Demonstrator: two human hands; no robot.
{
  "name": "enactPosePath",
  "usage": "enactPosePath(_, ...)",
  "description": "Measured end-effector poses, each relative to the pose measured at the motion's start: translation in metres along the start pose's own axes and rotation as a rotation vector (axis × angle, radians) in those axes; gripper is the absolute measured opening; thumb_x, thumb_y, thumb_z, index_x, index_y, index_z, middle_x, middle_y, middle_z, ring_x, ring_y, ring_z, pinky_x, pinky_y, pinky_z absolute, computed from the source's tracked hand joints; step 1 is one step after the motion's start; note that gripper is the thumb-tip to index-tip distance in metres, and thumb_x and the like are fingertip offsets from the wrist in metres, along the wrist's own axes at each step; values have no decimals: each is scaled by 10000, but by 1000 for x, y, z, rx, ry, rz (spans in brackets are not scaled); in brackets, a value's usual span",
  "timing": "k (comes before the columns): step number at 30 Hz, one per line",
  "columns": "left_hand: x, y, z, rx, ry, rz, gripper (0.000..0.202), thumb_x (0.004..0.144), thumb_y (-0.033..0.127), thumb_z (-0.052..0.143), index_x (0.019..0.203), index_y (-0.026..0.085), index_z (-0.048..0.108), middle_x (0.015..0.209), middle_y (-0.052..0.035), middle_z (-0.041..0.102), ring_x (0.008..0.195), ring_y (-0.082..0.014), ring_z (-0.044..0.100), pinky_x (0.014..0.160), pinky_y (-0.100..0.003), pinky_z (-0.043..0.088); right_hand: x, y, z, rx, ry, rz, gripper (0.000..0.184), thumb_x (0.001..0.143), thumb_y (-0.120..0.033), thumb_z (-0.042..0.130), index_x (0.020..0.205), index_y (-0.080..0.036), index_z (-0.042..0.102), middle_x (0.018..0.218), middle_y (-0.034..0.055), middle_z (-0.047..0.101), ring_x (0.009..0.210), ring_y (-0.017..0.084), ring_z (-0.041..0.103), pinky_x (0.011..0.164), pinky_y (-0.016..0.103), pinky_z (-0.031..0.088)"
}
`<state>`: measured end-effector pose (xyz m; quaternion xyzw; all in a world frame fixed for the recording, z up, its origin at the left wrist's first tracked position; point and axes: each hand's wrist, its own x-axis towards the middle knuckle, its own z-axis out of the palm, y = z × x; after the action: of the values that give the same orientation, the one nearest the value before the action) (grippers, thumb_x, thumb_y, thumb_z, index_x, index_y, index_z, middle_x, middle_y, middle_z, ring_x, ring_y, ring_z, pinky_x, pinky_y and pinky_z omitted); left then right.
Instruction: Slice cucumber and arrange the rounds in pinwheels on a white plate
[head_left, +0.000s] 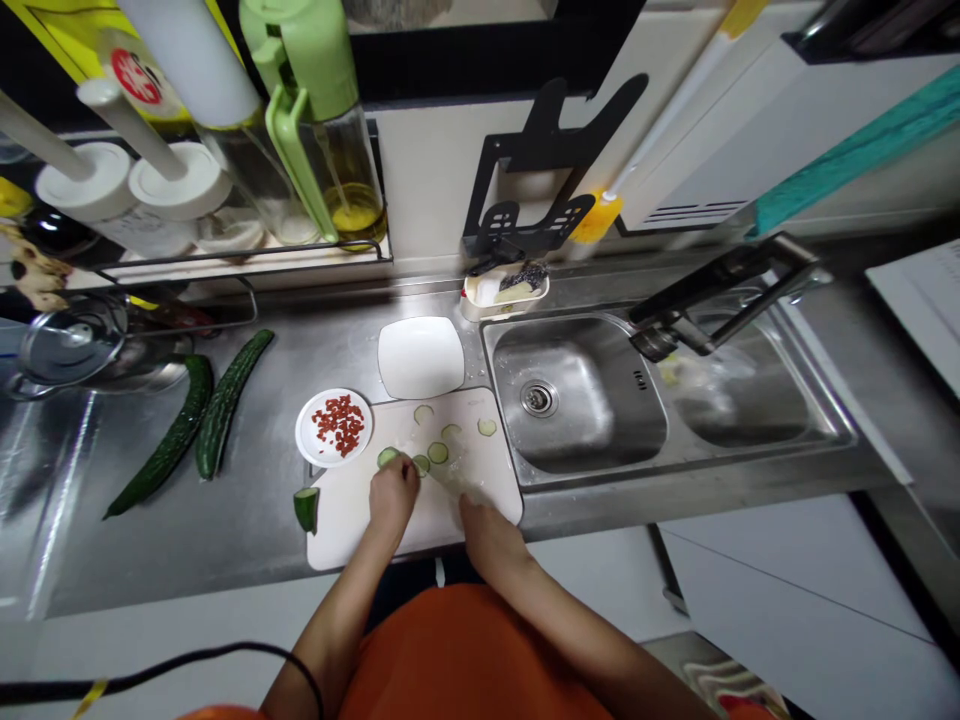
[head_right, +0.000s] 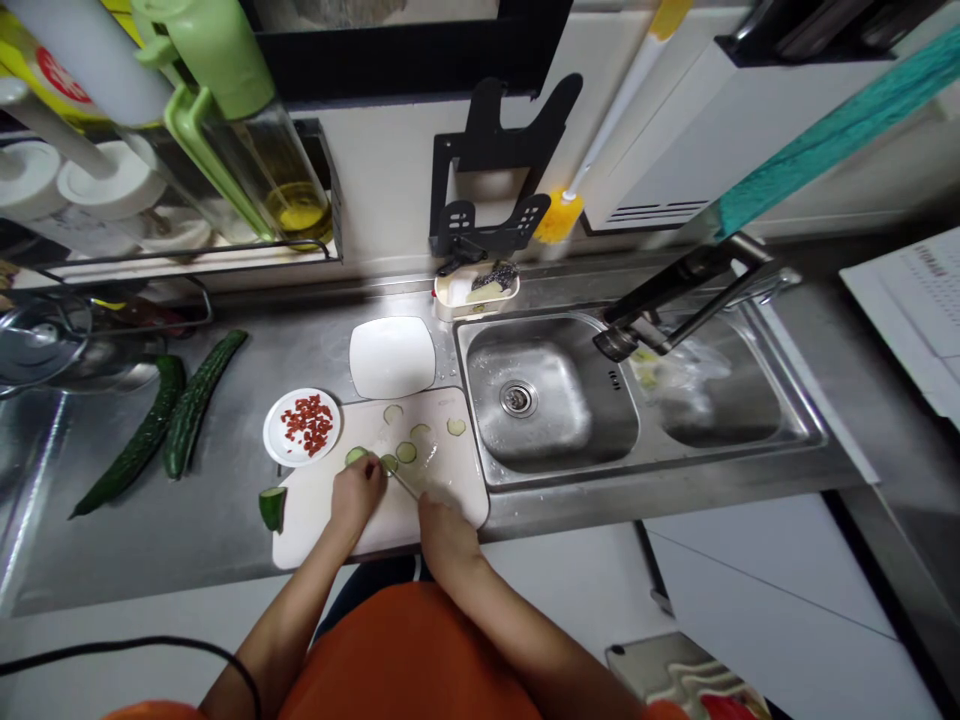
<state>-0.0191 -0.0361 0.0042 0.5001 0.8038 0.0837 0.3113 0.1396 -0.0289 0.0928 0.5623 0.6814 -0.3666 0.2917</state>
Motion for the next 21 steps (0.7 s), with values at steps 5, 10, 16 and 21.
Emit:
enactPosePath(5,-1,1,0,-26,4,7,159,863,242,478,828,211,630,764,-37,652,721,-155,617,678,-248,379,-6,6,1,3,-20,7,484,849,0,271,1248,-131,513,1069,168,669,994,269,645,757,345,513)
enactPosePath(10,-2,3,2,-78,31,29,157,875,281,469,811,220,599,717,-14,614,686,-141,591,662,-239,369,-12,22,6,20,-53,0,488,828,18,292,1231,-119,530,1041,159,683,973,261,651,739,316,500)
enactPosePath(16,-2,5,2,-78,49,12,146,865,286,480,814,224,603,718,-11,616,679,-139,574,646,-240,352,-15,33,12,37,-72,8,525,808,28,296,1263,-122,510,1028,152,690,982,250,648,754,316,494)
enactPosePath(21,-4,2,-7,-162,110,87,163,845,266,471,800,226,622,735,-1,619,678,-125,551,659,-222,375,-13,36,16,33,-63,8,565,796,38,295,1300,-126,490,1044,152,685,997,253,642,778,336,496)
